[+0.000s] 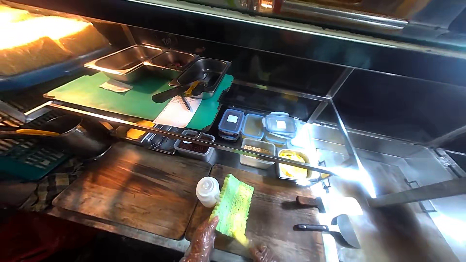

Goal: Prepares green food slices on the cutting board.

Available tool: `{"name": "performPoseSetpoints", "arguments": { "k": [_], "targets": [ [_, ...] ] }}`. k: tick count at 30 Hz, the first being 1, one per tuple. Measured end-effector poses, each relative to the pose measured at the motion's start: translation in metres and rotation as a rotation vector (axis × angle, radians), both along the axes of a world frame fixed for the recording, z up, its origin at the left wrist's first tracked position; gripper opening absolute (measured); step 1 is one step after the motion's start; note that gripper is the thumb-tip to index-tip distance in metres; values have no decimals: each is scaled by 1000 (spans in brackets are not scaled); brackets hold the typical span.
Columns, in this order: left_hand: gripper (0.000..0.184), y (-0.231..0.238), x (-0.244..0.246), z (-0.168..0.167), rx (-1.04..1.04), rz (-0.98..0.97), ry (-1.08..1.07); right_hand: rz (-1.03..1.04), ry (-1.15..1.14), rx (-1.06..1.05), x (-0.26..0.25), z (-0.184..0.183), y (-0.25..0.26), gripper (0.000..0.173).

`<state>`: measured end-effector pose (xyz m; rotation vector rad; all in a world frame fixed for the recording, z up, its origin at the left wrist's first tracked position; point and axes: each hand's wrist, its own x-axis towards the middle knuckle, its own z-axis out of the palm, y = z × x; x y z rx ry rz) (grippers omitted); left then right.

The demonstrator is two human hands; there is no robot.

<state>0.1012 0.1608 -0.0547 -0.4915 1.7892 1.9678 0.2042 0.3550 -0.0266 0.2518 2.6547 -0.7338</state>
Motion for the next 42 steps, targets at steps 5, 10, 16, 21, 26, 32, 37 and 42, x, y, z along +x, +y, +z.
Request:
{"name": "performPoseSetpoints", "arguments": {
  "k": [5, 10, 16, 21, 26, 32, 37, 42],
  "targets": [
    [36, 9, 6, -7, -12, 71, 17, -158, -28, 8, -42, -21, 4, 44],
    [38, 13, 5, -2, -46, 79, 3, -123, 24, -90, -11, 0, -19, 35],
    [37, 14, 6, 0, -46, 93, 2, -41, -129, 51, -66, 0, -5, 47],
    [39, 13, 5, -3, -13, 96, -7, -340, -106, -611, -83, -10, 26, 33],
    [40, 13, 4, -5, -8, 77, -3, -724, -249, -1038, -137, -30, 66, 36],
    [39, 11, 0, -7, -49, 47, -20, -545, -12, -623, -136, -44, 67, 29],
    [40, 4, 0, -10, -74, 10, -36, -10, -155, 168, -90, -12, 50, 49],
    [37, 1, -2, -10, -12, 29, -50, -221, -81, -216, -70, 4, 35, 39]
  ]
}}
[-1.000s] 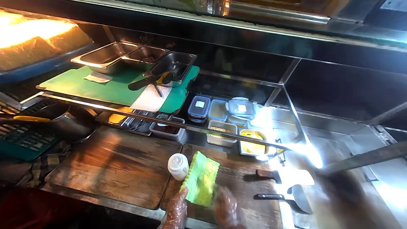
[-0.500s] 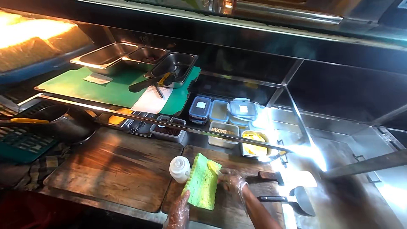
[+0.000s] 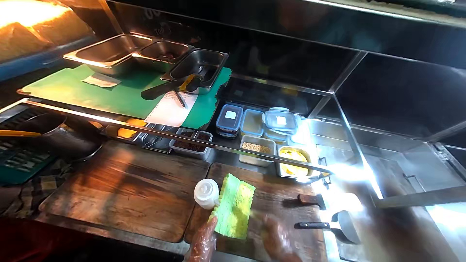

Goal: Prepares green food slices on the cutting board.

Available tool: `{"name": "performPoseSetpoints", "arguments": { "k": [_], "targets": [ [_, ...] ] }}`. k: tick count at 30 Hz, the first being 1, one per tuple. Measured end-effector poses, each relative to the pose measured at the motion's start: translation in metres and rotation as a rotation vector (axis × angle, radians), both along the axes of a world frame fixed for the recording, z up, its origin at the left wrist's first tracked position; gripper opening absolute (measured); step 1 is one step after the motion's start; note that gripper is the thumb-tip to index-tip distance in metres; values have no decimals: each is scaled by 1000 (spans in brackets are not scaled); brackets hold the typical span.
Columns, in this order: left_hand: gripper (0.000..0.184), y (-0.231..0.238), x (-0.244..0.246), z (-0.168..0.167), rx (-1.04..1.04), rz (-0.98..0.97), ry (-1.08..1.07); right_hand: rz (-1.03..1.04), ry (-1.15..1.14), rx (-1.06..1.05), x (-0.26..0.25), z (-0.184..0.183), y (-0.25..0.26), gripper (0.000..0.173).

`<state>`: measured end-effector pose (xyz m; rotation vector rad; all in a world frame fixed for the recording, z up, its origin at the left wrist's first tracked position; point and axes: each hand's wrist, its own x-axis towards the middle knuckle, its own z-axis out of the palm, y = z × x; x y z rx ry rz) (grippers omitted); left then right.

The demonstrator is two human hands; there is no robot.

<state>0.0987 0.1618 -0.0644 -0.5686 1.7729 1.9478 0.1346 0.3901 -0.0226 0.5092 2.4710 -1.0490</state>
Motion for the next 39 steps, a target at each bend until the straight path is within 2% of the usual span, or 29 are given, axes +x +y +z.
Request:
{"name": "performPoseSetpoints", "arguments": {
  "k": [1, 3, 5, 8, 10, 11, 13, 15, 17, 20, 22, 24, 26, 29, 32, 34, 35, 37, 39],
  "targets": [
    [38, 1, 0, 1, -1, -1, -7, -54, 36, -24, -16, -13, 6, 39],
    [38, 5, 0, 4, -20, 8, -24, -17, 47, 62, -30, -38, 5, 42],
    [37, 6, -2, 4, -46, 16, -14, 79, 43, 146, -1, -25, -20, 40],
    [38, 6, -1, 3, -26, 19, 16, 104, -45, 14, 49, 8, -47, 36],
    [38, 7, 1, 5, -65, 13, 19, -17, 29, -7, 47, -1, -39, 36],
    [38, 8, 1, 6, -90, 9, 15, -17, 76, 44, 41, -18, -31, 39],
    [41, 8, 3, 6, -115, -5, 18, 148, 124, 187, 47, -32, -21, 45],
    [43, 3, 1, 4, -96, -33, 29, 263, 194, 262, 75, -15, -21, 46],
    [44, 2, 1, 5, -55, -36, 26, 253, 216, 246, 87, -7, -21, 45],
    [43, 6, 0, 3, -33, 1, 15, 310, 273, 217, 65, -28, -29, 48],
    [45, 4, 1, 0, -45, -20, 30, 346, 296, 215, 72, -40, -30, 49],
    [47, 2, 0, -2, -23, -33, 40, 325, 351, 242, 89, -36, -19, 49],
    [46, 4, 1, -1, -7, -17, 39, 298, 390, 237, 84, -30, -13, 49],
    [46, 7, -3, 1, -5, -19, 35, 326, 308, 155, 61, -34, -30, 44],
    [46, 7, -6, 9, -17, -32, 44, 248, 196, 87, 80, -10, -46, 43],
    [44, 9, -7, 12, 3, -23, 42, 109, 164, -54, 79, 2, -43, 36],
    [44, 9, -8, 11, 9, -15, 34, 29, 108, -211, 68, 2, -39, 34],
    [44, 12, -8, 10, 11, 8, 12, -170, -101, -514, 40, -10, -22, 36],
    [43, 11, -9, 10, -7, 0, 2, -409, -200, -650, 31, -21, -2, 30]
  ]
}}
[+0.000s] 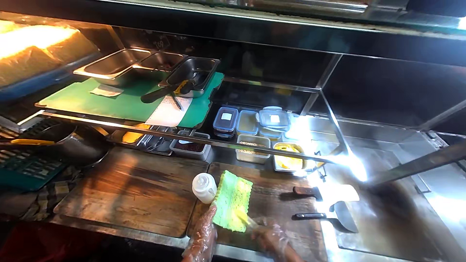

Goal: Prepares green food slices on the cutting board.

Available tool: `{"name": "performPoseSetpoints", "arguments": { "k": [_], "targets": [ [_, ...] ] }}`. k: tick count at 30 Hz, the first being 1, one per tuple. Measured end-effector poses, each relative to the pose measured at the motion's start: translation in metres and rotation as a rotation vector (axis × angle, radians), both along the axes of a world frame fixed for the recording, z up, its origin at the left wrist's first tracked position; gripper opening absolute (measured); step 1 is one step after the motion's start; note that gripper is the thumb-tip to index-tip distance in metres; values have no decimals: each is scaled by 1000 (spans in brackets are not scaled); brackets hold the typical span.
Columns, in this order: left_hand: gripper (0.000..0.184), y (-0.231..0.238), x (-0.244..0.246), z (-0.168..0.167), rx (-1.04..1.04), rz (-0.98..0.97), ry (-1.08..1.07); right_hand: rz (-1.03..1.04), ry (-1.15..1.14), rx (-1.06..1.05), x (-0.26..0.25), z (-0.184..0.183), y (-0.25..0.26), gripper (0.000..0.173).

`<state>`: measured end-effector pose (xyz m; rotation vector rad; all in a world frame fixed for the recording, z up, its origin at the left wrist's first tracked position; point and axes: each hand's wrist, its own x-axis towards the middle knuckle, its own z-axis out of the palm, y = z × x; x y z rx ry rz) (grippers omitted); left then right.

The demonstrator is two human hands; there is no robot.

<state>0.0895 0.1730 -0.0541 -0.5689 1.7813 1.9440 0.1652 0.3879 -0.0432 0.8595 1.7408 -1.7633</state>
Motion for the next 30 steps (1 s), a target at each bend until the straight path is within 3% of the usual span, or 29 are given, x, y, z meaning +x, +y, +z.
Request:
{"name": "performPoseSetpoints", "arguments": {
  "k": [2, 6, 9, 11, 14, 17, 18, 20, 25, 28, 30],
  "targets": [
    [43, 0, -1, 0, 2, 1, -16, -79, 17, -11, -8, -2, 22, 25],
    [43, 3, -3, 5, 10, 42, -64, 45, 128, -11, -52, -24, 48, 29],
    [44, -2, -3, 4, -6, 3, -73, -134, 136, -47, -67, -27, 61, 20],
    [44, -1, -4, 2, -2, -3, -67, -54, 147, -94, -77, -27, 66, 25],
    [44, -3, -2, 3, -46, -55, -29, 83, 204, 246, -86, -33, 65, 28],
    [44, -5, -5, 8, 2, -36, -56, 570, 312, 849, -87, -7, 52, 49],
    [44, -5, -2, 10, 33, -14, -72, 729, 299, 965, -87, -7, 49, 54],
    [45, -4, -2, 11, 86, 6, -76, 831, 275, 1080, -80, -21, 59, 60],
    [46, -7, 0, 10, 100, 6, -74, 640, 446, 1136, -61, -35, 55, 52],
    [47, -10, 4, 4, -4, -61, -13, 654, 284, 1082, -50, -27, 53, 56],
    [46, -14, 6, 9, -66, -101, 61, 510, 246, 1086, -37, -1, 71, 52]
  ]
}}
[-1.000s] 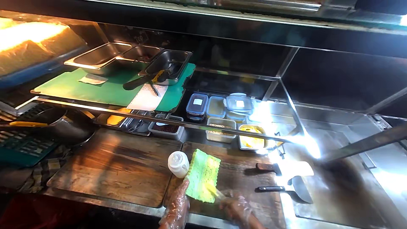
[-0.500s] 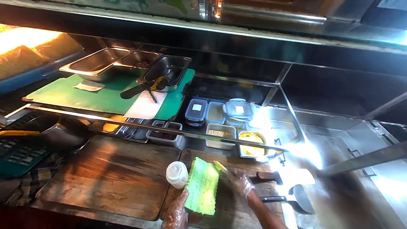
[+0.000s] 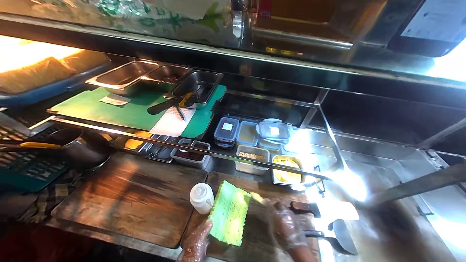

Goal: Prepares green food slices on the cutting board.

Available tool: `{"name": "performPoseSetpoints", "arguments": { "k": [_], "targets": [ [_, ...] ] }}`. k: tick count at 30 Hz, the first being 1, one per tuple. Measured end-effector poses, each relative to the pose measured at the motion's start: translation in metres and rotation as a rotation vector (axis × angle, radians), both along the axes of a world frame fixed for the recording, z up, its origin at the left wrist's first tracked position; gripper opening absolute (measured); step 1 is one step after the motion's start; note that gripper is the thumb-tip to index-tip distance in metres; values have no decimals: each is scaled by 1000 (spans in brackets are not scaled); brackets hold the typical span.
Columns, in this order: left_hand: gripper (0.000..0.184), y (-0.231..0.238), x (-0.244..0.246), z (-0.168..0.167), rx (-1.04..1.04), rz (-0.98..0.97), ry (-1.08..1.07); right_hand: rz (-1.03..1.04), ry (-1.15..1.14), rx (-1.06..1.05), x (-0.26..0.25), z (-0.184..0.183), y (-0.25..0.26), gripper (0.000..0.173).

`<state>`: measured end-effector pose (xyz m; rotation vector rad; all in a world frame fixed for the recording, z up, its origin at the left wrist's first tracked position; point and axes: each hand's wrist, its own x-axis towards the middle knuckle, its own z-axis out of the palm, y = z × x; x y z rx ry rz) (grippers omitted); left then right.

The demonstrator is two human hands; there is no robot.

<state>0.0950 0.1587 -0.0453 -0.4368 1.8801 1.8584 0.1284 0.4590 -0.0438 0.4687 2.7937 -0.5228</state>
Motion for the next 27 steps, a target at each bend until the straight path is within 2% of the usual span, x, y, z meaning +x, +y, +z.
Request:
{"name": "performPoseSetpoints", "arguments": {
  "k": [3, 5, 7, 9, 11, 13, 14, 16, 18, 21, 23, 25, 27],
  "targets": [
    [50, -10, 10, 4, -121, 32, 42, -199, 155, 55, -9, 33, 52, 45],
    [54, -15, 11, -1, -158, 134, 39, -248, 48, 105, -46, 46, 86, 44],
    [47, -18, 11, -7, -179, 217, 110, -184, -119, 158, -74, 43, 102, 46],
    [39, -21, 2, -8, -251, 232, 228, -88, -62, 164, -81, 37, 91, 51],
    [42, -23, -8, -4, -307, 245, 303, -12, 160, 71, -59, 27, 60, 52],
    [42, -28, -24, -3, -329, 272, 335, -3, 395, -178, -28, 1, 20, 47],
    [41, -34, -36, -2, -364, 276, 343, -41, 410, -366, -16, -13, 0, 48],
    [39, -53, -71, 1, -443, 246, 385, -201, 424, -613, 5, -38, -33, 48],
    [38, -76, -125, 4, -461, 217, 437, -319, 457, -672, 19, -52, -55, 47],
    [42, -95, -232, 5, -625, 96, 373, -336, 408, -598, 25, -55, -63, 48],
    [47, -96, -294, -3, -797, -84, 359, -350, 344, -498, 21, -54, -59, 48],
    [47, -93, -332, -17, -1011, -304, 346, -389, 306, -408, 18, -46, -56, 48],
    [47, -89, -341, -30, -1138, -433, 322, -444, 320, -347, 20, -39, -57, 47]
  ]
}}
